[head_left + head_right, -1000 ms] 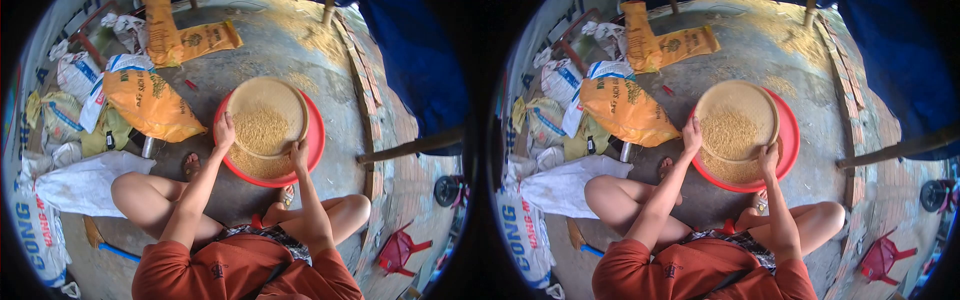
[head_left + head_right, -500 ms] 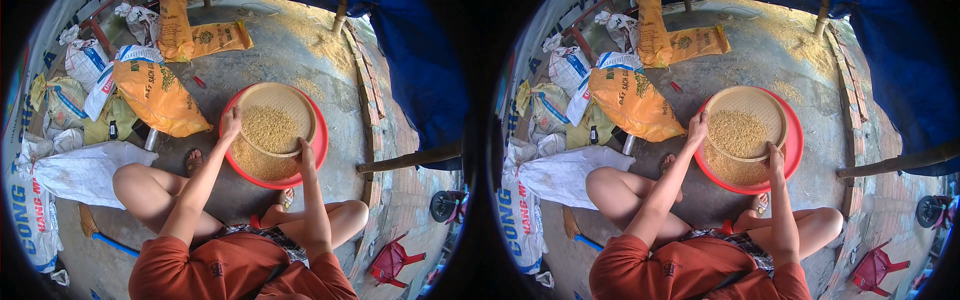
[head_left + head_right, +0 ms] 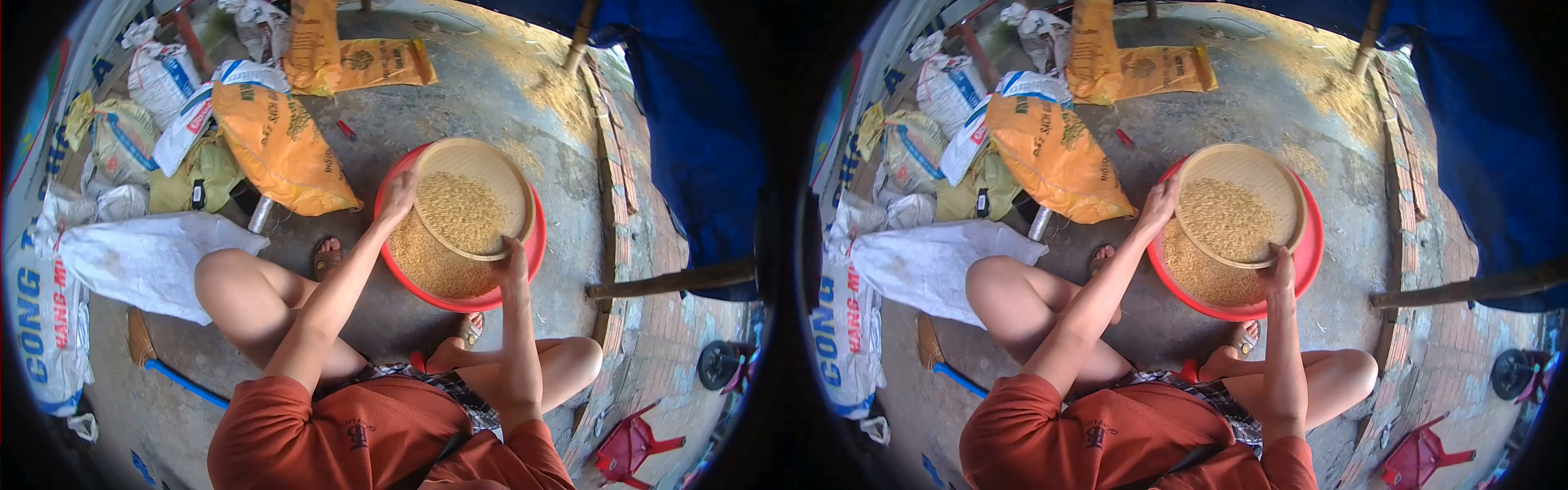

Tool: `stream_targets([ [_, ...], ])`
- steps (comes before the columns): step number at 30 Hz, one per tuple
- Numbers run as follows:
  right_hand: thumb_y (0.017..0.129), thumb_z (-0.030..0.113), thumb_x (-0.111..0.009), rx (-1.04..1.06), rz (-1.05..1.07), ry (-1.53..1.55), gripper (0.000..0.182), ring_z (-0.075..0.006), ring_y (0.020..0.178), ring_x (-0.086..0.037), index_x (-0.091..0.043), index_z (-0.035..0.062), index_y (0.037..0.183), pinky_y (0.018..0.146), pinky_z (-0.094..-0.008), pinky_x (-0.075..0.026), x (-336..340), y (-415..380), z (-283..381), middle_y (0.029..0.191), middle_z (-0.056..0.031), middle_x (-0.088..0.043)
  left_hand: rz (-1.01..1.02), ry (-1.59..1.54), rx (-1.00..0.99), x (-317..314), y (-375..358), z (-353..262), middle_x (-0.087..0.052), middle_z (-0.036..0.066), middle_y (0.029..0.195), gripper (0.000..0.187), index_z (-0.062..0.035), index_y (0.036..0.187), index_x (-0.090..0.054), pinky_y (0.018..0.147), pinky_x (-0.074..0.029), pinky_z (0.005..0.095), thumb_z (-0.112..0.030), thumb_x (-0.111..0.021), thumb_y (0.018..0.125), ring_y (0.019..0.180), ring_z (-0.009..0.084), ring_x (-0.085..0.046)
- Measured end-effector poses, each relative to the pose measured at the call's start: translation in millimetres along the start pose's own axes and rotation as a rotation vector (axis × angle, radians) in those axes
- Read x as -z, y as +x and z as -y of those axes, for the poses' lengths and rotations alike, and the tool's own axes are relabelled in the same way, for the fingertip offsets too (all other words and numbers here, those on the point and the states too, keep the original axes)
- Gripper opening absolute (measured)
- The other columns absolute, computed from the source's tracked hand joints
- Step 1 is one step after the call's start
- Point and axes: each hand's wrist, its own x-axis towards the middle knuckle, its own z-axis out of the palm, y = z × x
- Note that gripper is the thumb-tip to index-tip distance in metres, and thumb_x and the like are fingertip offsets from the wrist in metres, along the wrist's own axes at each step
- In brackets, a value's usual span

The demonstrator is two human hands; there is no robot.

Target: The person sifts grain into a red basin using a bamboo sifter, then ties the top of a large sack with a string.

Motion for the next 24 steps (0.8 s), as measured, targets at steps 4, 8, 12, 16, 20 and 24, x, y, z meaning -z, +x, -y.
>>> stream_targets([
  [4,0.076,0.011,-0.042,-0.056,0.081,0.018,0.028,-0.0210,0.091,-0.049,-0.045,0.0005,0.102,0.084,-0.0353,-0.038,3,14,1,0.097,-0.0087,-0.052,0.001,0.078,-0.080,12,-2,-12,-0.055,0.014,0.065,0.050,-0.0048,0.076,-0.052,0.050,-0.040,0.0377,-0.043,-0.021,0.084,0.059,0.0270,-0.054],
  [8,0.075,0.008,-0.041,-0.088,0.034,0.052,0.023,-0.0242,0.087,-0.053,-0.049,0.0001,0.095,0.076,-0.0386,-0.044,-7,0,2,0.092,-0.0120,-0.055,0.011,0.111,0.047,18,-2,-7,-0.050,0.021,0.101,0.044,-0.0018,0.106,-0.044,0.080,-0.038,0.0374,-0.037,-0.031,0.083,0.094,0.0315,-0.049],
  [12,0.076,0.007,-0.038,-0.139,-0.114,0.052,0.018,-0.0271,0.080,-0.053,-0.051,-0.0002,0.087,0.071,-0.0389,-0.045,-1,11,2,0.089,-0.0130,-0.055,-0.036,0.130,-0.004,16,-5,4,-0.051,0.017,0.101,0.043,0.0001,0.102,-0.045,0.080,-0.038,0.0348,-0.037,-0.035,0.083,0.095,0.0294,-0.048],
  [16,0.076,0.004,-0.036,-0.237,-0.202,0.163,0.018,-0.0270,0.078,-0.052,-0.049,-0.0017,0.086,0.069,-0.0397,-0.044,2,20,3,0.085,-0.0145,-0.054,-0.080,0.048,0.002,25,-5,-1,-0.054,0.018,0.090,0.039,0.0020,0.092,-0.048,0.072,-0.041,0.0356,-0.035,-0.040,0.081,0.086,0.0300,-0.053],
  [20,0.074,0.002,-0.037,-0.237,-0.225,0.191,0.018,-0.0283,0.080,-0.050,-0.049,-0.0033,0.086,0.071,-0.0417,-0.044,6,17,4,0.086,-0.0160,-0.053,-0.082,0.040,0.049,28,-7,-10,-0.056,0.018,0.084,0.033,0.0014,0.088,-0.050,0.073,-0.041,0.0352,-0.031,-0.044,0.079,0.083,0.0291,-0.054],
  [24,0.074,0.001,-0.037,-0.263,-0.306,0.154,0.019,-0.0288,0.083,-0.049,-0.048,-0.0023,0.089,0.071,-0.0425,-0.043,-1,10,3,0.092,-0.0163,-0.051,-0.126,0.139,-0.048,23,-2,1,-0.057,0.016,0.083,0.031,-0.0001,0.086,-0.051,0.075,-0.040,0.0344,-0.030,-0.045,0.079,0.084,0.0280,-0.053],
])
